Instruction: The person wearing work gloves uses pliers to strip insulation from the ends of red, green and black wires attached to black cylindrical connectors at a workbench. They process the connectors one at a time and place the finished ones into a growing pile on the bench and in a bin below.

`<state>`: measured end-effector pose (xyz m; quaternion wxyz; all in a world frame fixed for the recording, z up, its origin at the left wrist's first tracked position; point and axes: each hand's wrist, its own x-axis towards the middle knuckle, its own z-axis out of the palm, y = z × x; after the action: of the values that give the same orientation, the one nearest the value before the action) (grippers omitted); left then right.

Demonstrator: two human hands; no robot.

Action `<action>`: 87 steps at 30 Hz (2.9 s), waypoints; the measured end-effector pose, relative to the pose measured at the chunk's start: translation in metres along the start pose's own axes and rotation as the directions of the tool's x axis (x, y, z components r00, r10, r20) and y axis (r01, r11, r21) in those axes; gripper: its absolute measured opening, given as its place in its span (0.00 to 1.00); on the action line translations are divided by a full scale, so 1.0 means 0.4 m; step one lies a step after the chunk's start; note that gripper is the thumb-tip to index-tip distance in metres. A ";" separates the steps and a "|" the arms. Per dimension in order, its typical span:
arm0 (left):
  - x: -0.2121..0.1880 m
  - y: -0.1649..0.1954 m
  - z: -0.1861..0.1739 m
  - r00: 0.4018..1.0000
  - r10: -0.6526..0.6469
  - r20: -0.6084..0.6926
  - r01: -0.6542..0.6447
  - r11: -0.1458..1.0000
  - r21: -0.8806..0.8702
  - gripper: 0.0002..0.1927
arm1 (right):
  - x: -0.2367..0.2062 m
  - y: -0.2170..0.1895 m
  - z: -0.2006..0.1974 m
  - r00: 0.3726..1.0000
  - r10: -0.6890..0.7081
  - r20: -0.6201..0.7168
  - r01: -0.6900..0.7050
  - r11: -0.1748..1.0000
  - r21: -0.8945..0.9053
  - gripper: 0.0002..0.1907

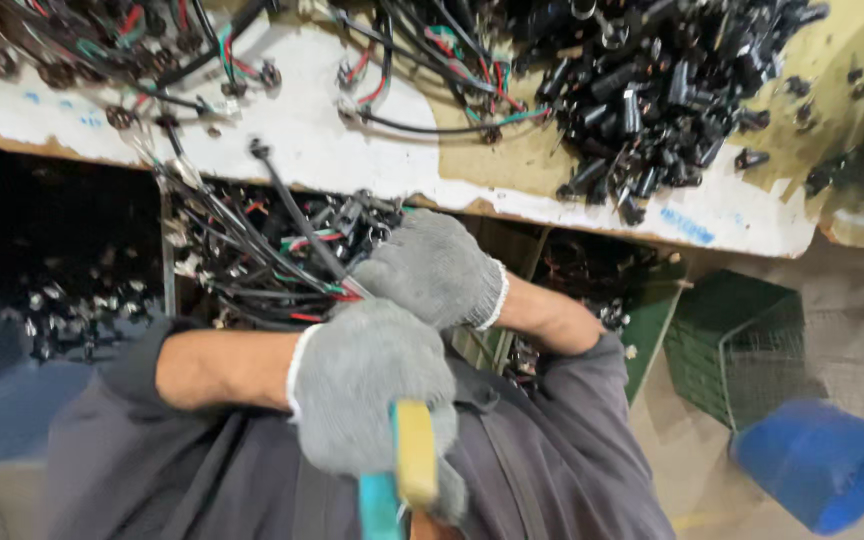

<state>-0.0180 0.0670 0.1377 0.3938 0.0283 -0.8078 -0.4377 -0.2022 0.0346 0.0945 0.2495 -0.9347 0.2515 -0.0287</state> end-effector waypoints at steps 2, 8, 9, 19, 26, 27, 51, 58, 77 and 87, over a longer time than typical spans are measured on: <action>-0.010 0.054 0.056 0.942 -0.099 -0.322 0.120 0.992 0.047 0.14 | 0.001 -0.011 0.016 0.993 -0.030 0.110 0.031 0.999 -0.008 0.13; -0.059 -0.079 -0.135 0.761 -0.493 -0.422 0.624 0.734 0.267 0.06 | -0.087 0.057 -0.009 0.929 -0.169 -0.329 0.217 0.969 0.115 0.32; -0.059 -0.112 -0.152 0.784 -0.392 -0.481 0.569 0.763 0.307 0.07 | -0.090 0.094 -0.017 0.957 0.073 -0.282 -0.076 0.997 0.002 0.26; -0.028 -0.145 -0.211 0.719 -0.337 -0.608 0.628 0.691 0.359 0.10 | -0.084 0.286 -0.022 0.888 0.244 -0.390 -0.345 0.913 -0.216 0.05; -0.077 -0.320 -0.113 0.775 -0.444 -0.450 0.624 0.423 0.657 0.19 | 0.104 0.367 -0.063 0.598 0.563 -0.571 -0.220 0.800 0.559 0.05; -0.091 -0.361 -0.095 0.667 -0.600 -0.442 0.696 0.288 0.658 0.25 | 0.106 0.370 -0.055 0.615 0.481 -0.625 -0.254 0.871 0.421 0.06; -0.107 -0.362 -0.114 0.720 -0.627 -0.297 0.690 0.602 0.403 0.06 | -0.331 0.406 -0.056 0.818 0.446 -0.362 -0.558 0.766 -0.319 0.13; -0.166 -0.319 -0.140 0.684 -0.449 -0.575 0.728 0.364 0.581 0.05 | -0.163 0.343 -0.005 0.468 0.509 -0.723 -0.176 0.855 0.488 0.14; -0.108 -0.313 -0.138 0.499 -0.627 -0.598 0.834 0.161 0.528 0.22 | -0.034 0.099 0.121 0.647 0.474 -0.597 -0.223 0.866 0.447 0.14; -0.014 -0.097 -0.098 0.504 -0.780 -0.372 0.747 0.610 -0.266 0.16 | -0.029 0.107 0.051 0.849 0.166 -0.501 0.028 0.934 0.357 0.42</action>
<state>0.0002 0.0186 0.1180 0.3372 0.4681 -0.5804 -0.5747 -0.2280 0.0173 0.0570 0.3350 -0.8217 0.3345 -0.3174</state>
